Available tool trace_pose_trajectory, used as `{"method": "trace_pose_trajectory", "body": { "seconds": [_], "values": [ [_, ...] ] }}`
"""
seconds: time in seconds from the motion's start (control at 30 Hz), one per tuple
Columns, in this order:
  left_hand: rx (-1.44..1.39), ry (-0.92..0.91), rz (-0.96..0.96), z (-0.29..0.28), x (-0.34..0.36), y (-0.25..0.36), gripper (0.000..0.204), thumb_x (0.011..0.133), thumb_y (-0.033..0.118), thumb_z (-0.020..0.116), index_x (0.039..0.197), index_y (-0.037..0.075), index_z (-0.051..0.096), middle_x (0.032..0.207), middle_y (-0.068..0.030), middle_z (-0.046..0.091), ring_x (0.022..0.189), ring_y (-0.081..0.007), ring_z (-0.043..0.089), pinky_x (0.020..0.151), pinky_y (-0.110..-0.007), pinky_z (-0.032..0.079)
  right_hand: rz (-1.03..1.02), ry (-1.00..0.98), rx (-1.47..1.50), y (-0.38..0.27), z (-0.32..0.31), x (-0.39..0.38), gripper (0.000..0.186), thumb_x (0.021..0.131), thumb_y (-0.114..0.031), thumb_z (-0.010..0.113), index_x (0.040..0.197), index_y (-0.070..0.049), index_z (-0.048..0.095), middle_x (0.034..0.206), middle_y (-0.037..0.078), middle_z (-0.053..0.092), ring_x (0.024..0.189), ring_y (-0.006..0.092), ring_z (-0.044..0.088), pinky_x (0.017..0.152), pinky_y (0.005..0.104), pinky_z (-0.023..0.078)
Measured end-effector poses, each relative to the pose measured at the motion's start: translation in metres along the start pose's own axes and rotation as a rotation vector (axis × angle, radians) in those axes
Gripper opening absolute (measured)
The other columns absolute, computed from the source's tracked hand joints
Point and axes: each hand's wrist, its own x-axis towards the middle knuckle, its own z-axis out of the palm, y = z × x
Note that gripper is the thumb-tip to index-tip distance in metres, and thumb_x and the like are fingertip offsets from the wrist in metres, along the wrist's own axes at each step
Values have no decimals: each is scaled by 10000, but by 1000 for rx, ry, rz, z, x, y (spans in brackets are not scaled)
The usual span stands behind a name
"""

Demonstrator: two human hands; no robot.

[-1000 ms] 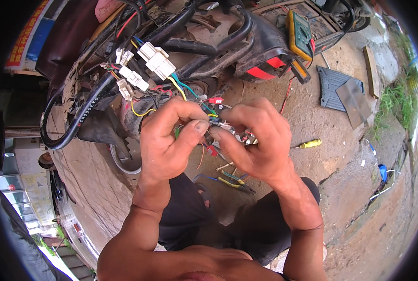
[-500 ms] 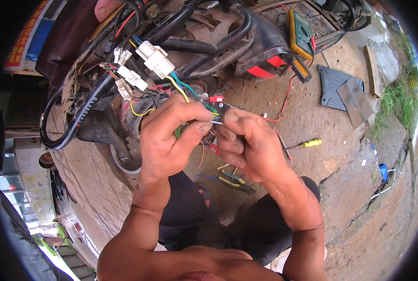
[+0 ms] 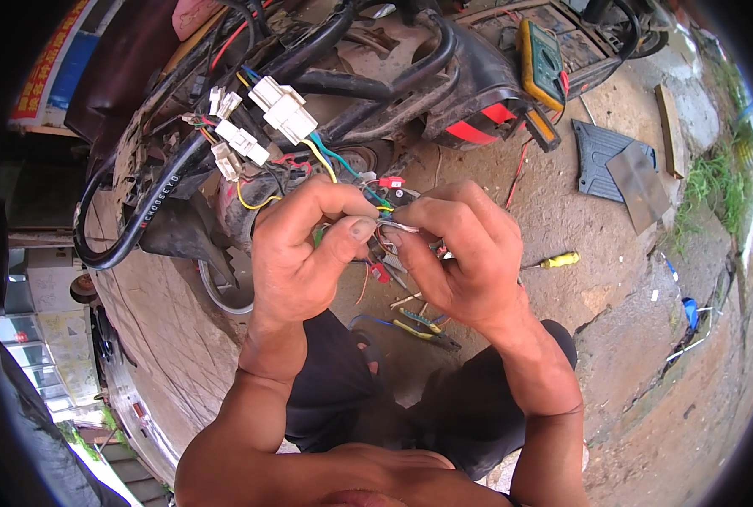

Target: The person manipulates and connects several colored electrical wires near the seat of a bicycle, using pliers to strip or adjust the wire ends.

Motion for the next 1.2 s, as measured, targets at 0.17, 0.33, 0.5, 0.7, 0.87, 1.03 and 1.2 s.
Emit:
{"method": "trace_pose_trajectory", "body": {
  "seconds": [0.17,0.33,0.5,0.7,0.87,1.03,1.2],
  "values": [
    [5,8,-11,-3,0,1,115,912,-14,736,1021,19,718,885,-103,690,753,-239,678,678,-341,540,-61,-12,33,3,1,1,143,853,-37,806,942,-31,694,792,84,647,635,198,636,532,344,486],
    [114,0,151,-1,8,-3,164,890,-48,739,1032,32,716,892,-105,688,754,-258,678,673,-347,543,788,-98,812,-19,-2,-10,217,1038,-181,624,872,-44,601,709,9,562,561,102,474,496,266,374],
    [147,21,202,1,6,-8,188,875,-65,746,1030,35,709,899,-106,677,751,-268,672,669,-356,541,1360,-151,1770,-5,5,-11,382,1102,-338,486,804,-100,482,636,-22,418,496,92,349,466,268,281],
    [114,-15,160,-1,7,-8,124,911,-23,747,1017,26,706,893,-100,669,739,-243,650,659,-343,528,1157,-93,1309,-17,-3,-5,366,1108,-317,477,840,-71,514,656,1,504,513,91,406,518,265,355],
    [47,10,129,-1,4,-8,163,1000,148,732,963,-7,695,820,-46,647,719,-136,593,648,-287,471,307,113,322,-10,3,-8,247,924,-110,747,1124,-11,641,849,38,639,656,103,530,597,253,429],
    [27,1,72,-4,2,-5,168,999,146,735,962,-13,696,818,-44,650,713,-123,601,652,-275,481,-63,52,-20,3,3,-3,287,843,-49,825,1089,-26,678,836,58,646,633,144,563,555,278,433],
    [48,6,126,-3,5,-6,88,950,53,756,994,-10,713,834,-56,668,724,-136,614,661,-277,495,347,-106,333,-4,-6,-15,119,991,-124,729,1005,-23,667,782,59,627,624,106,566,522,270,423]
  ]
}}
